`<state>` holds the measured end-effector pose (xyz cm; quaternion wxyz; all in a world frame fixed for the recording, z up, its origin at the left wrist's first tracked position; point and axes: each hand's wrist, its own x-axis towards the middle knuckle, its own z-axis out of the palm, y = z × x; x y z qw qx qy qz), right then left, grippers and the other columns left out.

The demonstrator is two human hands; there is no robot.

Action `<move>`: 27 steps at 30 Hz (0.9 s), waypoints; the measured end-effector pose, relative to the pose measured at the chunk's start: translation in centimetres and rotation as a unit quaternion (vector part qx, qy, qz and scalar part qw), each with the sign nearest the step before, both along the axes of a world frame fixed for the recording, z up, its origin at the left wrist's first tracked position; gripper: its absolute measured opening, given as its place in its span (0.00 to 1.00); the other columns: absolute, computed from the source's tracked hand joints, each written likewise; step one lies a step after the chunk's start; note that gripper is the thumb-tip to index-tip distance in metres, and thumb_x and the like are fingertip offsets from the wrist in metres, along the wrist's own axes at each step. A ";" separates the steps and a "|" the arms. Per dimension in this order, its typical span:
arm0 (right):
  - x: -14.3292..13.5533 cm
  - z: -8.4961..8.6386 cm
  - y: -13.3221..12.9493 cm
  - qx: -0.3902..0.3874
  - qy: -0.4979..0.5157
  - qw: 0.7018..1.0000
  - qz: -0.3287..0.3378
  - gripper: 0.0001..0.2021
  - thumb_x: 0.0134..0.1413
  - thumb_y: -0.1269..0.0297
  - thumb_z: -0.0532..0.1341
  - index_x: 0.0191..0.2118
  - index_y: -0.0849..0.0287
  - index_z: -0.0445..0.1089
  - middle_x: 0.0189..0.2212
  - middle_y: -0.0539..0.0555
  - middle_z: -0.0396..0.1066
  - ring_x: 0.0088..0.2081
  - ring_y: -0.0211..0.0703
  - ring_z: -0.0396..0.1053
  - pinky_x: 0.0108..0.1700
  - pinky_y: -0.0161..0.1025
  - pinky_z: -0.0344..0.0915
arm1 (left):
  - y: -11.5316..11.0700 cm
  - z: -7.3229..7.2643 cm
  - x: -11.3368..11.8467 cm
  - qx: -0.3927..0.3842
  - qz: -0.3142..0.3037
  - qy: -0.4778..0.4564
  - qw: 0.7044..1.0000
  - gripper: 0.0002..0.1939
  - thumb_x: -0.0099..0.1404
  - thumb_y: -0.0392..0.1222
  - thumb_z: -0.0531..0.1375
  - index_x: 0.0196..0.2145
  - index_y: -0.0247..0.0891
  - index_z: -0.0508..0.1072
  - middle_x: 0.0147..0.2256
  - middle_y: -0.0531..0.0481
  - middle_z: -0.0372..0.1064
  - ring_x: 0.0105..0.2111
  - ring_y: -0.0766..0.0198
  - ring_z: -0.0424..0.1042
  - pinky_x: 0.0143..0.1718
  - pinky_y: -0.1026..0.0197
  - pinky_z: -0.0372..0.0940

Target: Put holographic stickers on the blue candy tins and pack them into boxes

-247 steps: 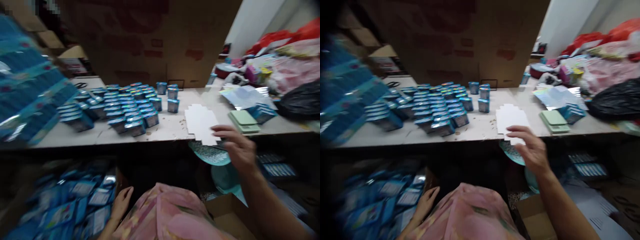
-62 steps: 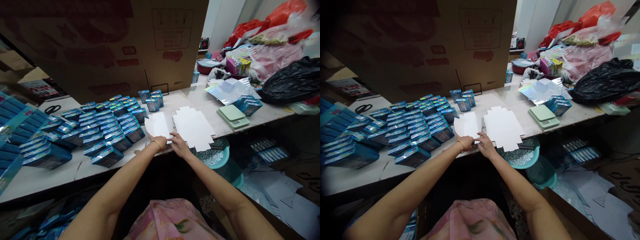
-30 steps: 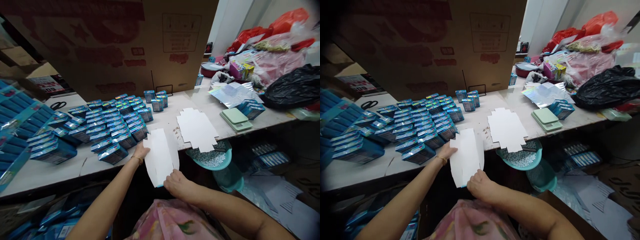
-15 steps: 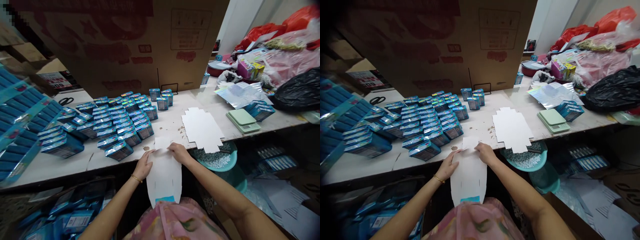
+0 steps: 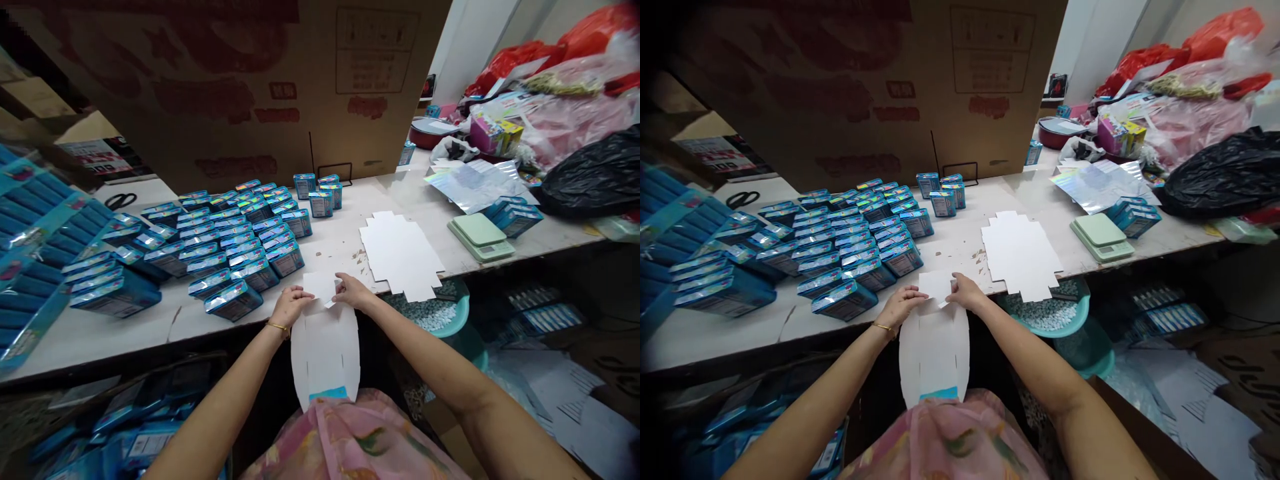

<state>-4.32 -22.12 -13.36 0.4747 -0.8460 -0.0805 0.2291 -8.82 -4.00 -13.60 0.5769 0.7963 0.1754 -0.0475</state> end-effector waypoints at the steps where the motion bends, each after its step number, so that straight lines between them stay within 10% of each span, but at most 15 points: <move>1: 0.0 0.1 0.1 -0.004 0.005 1.000 0.010 0.28 0.34 0.74 0.63 0.48 0.61 0.61 0.26 0.46 0.65 0.29 0.34 0.63 0.33 0.32 0.58 | 0.0 0.1 0.0 -0.027 -0.001 0.015 1.000 0.10 0.39 0.42 0.62 0.22 0.34 0.73 0.34 0.47 0.66 0.37 0.60 0.66 0.38 0.61 0.60; 6: -0.2 1.3 0.4 0.002 0.000 1.000 0.009 0.04 0.36 0.71 0.62 0.22 0.62 0.65 0.17 0.44 0.58 0.22 0.31 0.56 0.26 0.30 0.53 | 0.2 1.0 -0.1 -0.118 0.035 0.023 0.992 0.25 0.35 0.36 0.64 0.35 0.35 0.67 0.25 0.55 0.66 0.25 0.67 0.66 0.29 0.63 0.62; 14: -0.1 3.2 1.1 0.241 0.175 0.948 -0.113 0.13 0.45 0.56 0.57 0.25 0.64 0.66 0.26 0.53 0.67 0.32 0.37 0.63 0.31 0.33 0.63 | 0.2 3.0 0.3 -0.145 -0.028 0.053 0.988 0.23 0.40 0.49 0.64 0.32 0.31 0.71 0.27 0.47 0.71 0.25 0.62 0.69 0.27 0.61 0.64; 19: 1.5 3.0 1.3 0.136 0.147 0.977 -0.079 0.13 0.43 0.57 0.59 0.26 0.64 0.70 0.27 0.53 0.70 0.31 0.38 0.65 0.33 0.34 0.62 | 0.7 2.6 1.8 -0.113 0.019 0.045 0.992 0.28 0.49 0.61 0.55 0.30 0.30 0.74 0.32 0.40 0.72 0.32 0.55 0.71 0.30 0.59 0.64; 27: 3.3 3.3 1.9 -0.061 0.028 0.979 0.195 0.18 0.36 0.68 0.64 0.40 0.63 0.72 0.37 0.53 0.73 0.41 0.44 0.67 0.43 0.34 0.59 | 1.5 0.8 1.9 -0.011 -0.079 0.025 0.997 0.21 0.41 0.44 0.63 0.34 0.31 0.73 0.34 0.42 0.72 0.36 0.56 0.69 0.38 0.58 0.62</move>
